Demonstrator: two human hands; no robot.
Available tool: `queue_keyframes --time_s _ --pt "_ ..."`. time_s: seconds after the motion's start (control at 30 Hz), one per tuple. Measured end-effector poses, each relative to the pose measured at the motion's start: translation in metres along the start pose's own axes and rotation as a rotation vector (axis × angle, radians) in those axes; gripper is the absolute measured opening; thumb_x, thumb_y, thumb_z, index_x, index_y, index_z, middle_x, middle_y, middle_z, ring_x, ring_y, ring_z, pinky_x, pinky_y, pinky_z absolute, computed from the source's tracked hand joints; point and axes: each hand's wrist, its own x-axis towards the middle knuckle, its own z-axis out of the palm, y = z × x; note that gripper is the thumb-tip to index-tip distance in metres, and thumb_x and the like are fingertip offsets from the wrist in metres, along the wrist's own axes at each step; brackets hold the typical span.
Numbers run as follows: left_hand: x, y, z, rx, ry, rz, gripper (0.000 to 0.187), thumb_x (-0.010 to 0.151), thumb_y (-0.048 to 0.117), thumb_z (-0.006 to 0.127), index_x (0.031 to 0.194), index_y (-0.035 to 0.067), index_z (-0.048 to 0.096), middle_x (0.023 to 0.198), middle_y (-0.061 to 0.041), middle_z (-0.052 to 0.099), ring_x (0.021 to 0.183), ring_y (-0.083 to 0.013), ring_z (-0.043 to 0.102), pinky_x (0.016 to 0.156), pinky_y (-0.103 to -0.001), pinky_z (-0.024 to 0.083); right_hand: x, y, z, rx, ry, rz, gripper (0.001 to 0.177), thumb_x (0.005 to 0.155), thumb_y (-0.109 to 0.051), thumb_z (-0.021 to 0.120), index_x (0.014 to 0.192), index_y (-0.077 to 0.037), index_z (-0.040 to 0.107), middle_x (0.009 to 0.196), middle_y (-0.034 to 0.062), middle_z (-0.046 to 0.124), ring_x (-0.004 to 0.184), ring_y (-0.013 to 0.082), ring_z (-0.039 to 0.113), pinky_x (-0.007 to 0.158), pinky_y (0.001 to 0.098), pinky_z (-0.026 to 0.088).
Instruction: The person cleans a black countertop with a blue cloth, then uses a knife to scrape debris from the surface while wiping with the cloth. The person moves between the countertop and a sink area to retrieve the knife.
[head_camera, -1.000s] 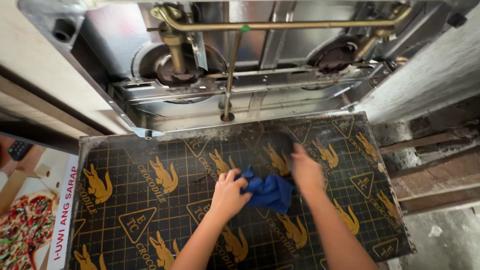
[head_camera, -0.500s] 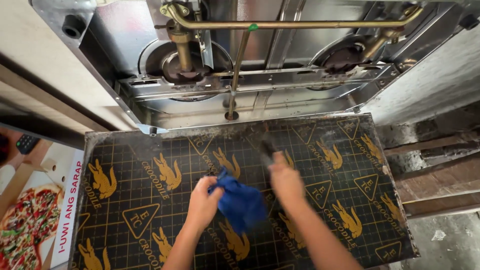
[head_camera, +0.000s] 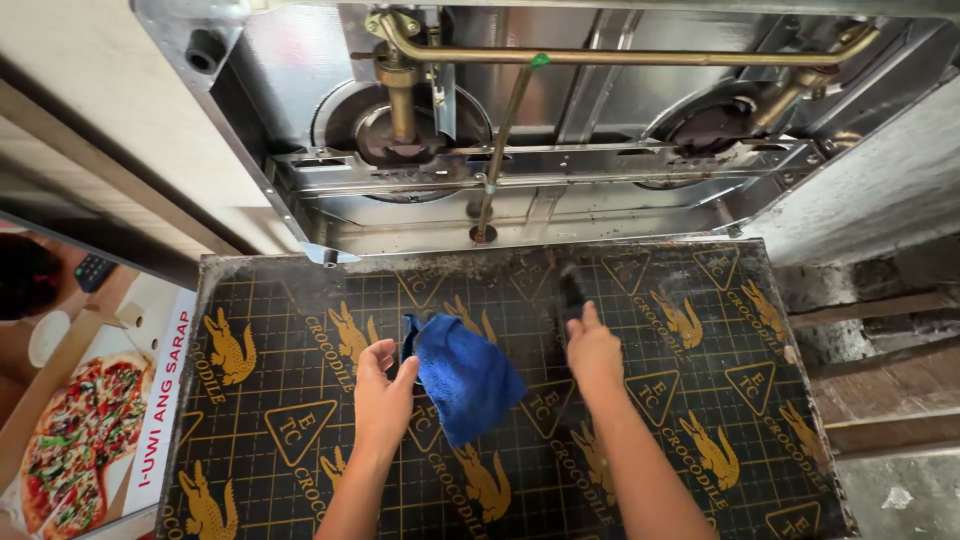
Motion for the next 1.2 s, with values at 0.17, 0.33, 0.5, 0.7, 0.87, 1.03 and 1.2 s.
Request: queue_keyframes --time_s 0.17,0.33,0.5,0.7,0.87,1.03,1.2 --pt "-0.004 -0.004 -0.002 -0.034 0.037 0.01 0.05 0.089 0.026 0.07 0.131 0.003 0.056 0.135 -0.015 0.059 0.131 -0.0282 0.055 0.106 -0.042 0.045 -0.032 -0.077 0.046 -0.099 -0.138 -0.058 0.051 0.103 -0.04 0.048 0.15 -0.022 0.047 0.106 0.0239 0.073 0.103 0.0432 0.069 0.092 0.0544 0.054" --pt "-0.002 -0.01 -0.016 -0.038 0.11 -0.003 0.049 0.087 0.024 0.072 0.129 0.004 0.057 0.13 -0.013 0.064 0.121 -0.0262 0.061 0.101 -0.039 0.047 -0.021 -0.065 0.004 -0.078 -0.122 -0.011 0.041 0.111 -0.04 0.034 0.136 -0.023 0.061 0.112 0.021 0.074 0.105 0.0417 0.071 0.095 0.0566 0.052" --pt "0.002 -0.014 -0.023 -0.082 0.153 0.027 0.047 0.088 0.023 0.072 0.128 0.003 0.058 0.127 -0.014 0.065 0.119 -0.0246 0.062 0.101 -0.036 0.048 -0.028 -0.092 0.001 -0.194 -0.152 0.022 0.057 0.106 -0.033 0.041 0.161 -0.02 0.033 0.114 0.0253 0.071 0.107 0.0421 0.071 0.093 0.0537 0.055" --pt "-0.005 -0.004 -0.004 -0.105 0.144 0.029 0.046 0.087 0.021 0.072 0.127 0.002 0.058 0.126 -0.015 0.065 0.119 -0.0243 0.062 0.1 -0.036 0.049 -0.011 -0.065 -0.03 -0.142 -0.179 0.073 0.054 0.105 -0.036 0.043 0.158 -0.024 0.039 0.119 0.0255 0.07 0.111 0.0436 0.068 0.095 0.0533 0.055" --pt "-0.018 -0.007 0.002 -0.161 0.193 0.042 0.044 0.089 0.019 0.071 0.127 0.001 0.057 0.127 -0.013 0.064 0.12 -0.0223 0.061 0.101 -0.035 0.048 -0.006 -0.07 0.003 -0.169 -0.12 -0.027 0.065 0.103 -0.039 0.051 0.159 -0.013 0.031 0.116 0.0269 0.07 0.108 0.0451 0.068 0.093 0.0551 0.053" --pt "-0.023 -0.014 -0.002 -0.244 0.195 0.007 0.041 0.09 0.02 0.071 0.124 0.002 0.058 0.122 -0.012 0.065 0.113 -0.0207 0.063 0.098 -0.035 0.05 -0.021 -0.04 -0.003 -0.123 -0.12 -0.057 0.072 0.095 -0.042 0.064 0.157 -0.022 0.036 0.111 0.0282 0.07 0.106 0.0462 0.067 0.092 0.0546 0.053" --pt "-0.012 -0.032 -0.026 -0.299 0.141 -0.112 0.041 0.089 0.02 0.07 0.124 0.005 0.057 0.12 -0.01 0.066 0.106 -0.0193 0.064 0.089 -0.038 0.053 -0.036 -0.068 0.03 0.047 0.019 -0.17 0.071 0.091 -0.041 0.069 0.153 -0.018 0.044 0.104 0.0295 0.072 0.102 0.0482 0.069 0.09 0.0552 0.055"
